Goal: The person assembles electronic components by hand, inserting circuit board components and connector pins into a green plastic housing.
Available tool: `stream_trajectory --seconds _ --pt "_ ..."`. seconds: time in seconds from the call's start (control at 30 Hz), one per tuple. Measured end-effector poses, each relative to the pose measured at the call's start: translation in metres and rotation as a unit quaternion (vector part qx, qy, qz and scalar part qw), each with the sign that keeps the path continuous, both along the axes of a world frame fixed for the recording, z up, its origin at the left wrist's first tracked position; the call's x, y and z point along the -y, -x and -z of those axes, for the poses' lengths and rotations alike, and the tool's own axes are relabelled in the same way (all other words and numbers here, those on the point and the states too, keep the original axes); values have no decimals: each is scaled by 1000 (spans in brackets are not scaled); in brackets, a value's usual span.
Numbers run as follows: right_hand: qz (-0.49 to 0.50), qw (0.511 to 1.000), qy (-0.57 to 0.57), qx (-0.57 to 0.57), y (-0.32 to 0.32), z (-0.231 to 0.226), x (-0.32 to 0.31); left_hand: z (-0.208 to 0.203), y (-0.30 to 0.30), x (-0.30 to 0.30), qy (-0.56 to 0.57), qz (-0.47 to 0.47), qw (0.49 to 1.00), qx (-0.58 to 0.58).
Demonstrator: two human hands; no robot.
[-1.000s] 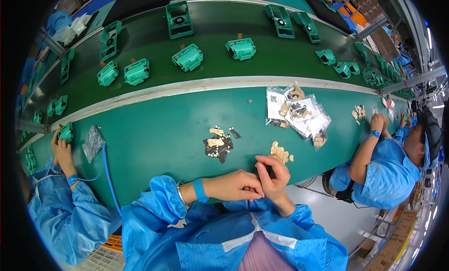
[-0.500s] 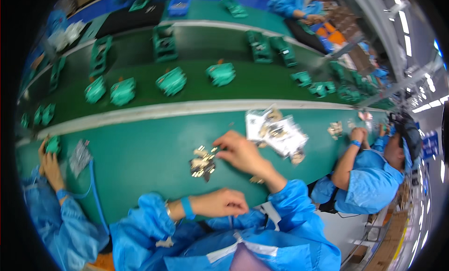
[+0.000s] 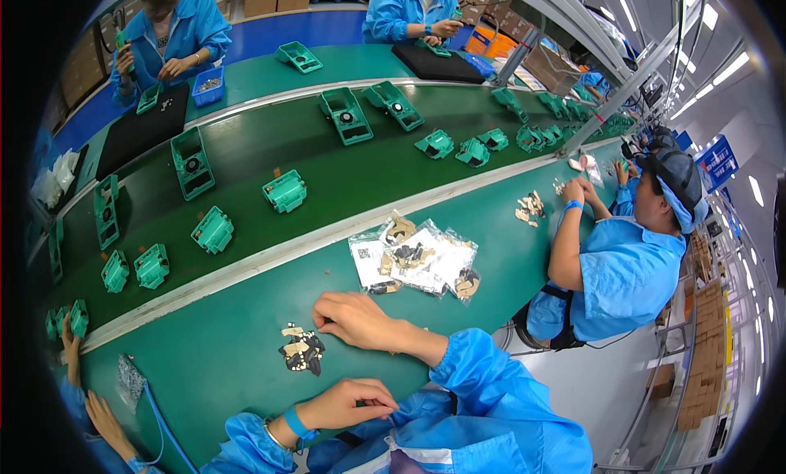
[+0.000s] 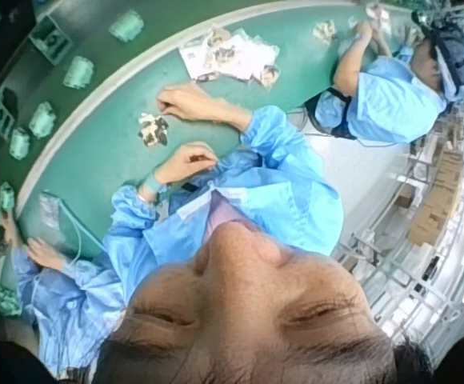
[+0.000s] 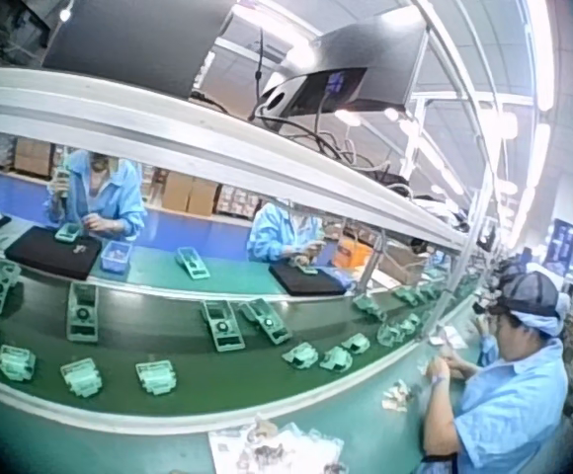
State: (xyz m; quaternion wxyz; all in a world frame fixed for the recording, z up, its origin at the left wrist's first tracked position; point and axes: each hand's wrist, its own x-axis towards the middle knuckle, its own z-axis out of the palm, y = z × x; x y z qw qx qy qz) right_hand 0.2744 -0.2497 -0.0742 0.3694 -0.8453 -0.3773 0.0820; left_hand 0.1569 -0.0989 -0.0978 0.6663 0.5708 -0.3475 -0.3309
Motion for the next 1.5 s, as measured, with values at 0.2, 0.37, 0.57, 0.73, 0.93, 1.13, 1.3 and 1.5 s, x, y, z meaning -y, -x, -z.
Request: stream_trajectory --seconds 0.2,0.37,0.57,0.73,0.93,1.13,1.3,1.5 --pt "-8 982 -138 131 -3 -6 4 -11 1 -7 81 -89 981 -154" --pt "-7 931 -222 291 -2 -27 15 -10 -12 -10 171 -228 933 -220" --pt "-111 897 -166 394 7 -17 20 -13 -9 -25 245 -281 884 -283" --pt "-133 873 -155 442 23 -22 23 -13 -6 -21 248 -275 876 -309" --pt "-143 863 -127 467 25 -21 20 -10 -6 -23 217 -307 881 -288" --pt "-151 844 -127 499 18 -20 22 -5 -10 -20 206 -332 889 -238" --pt "-117 870 -137 459 9 -25 19 -4 -9 -20 226 -323 888 -237" --pt "-88 880 -151 442 1 -15 20 -4 -10 -20 228 -321 891 -228"
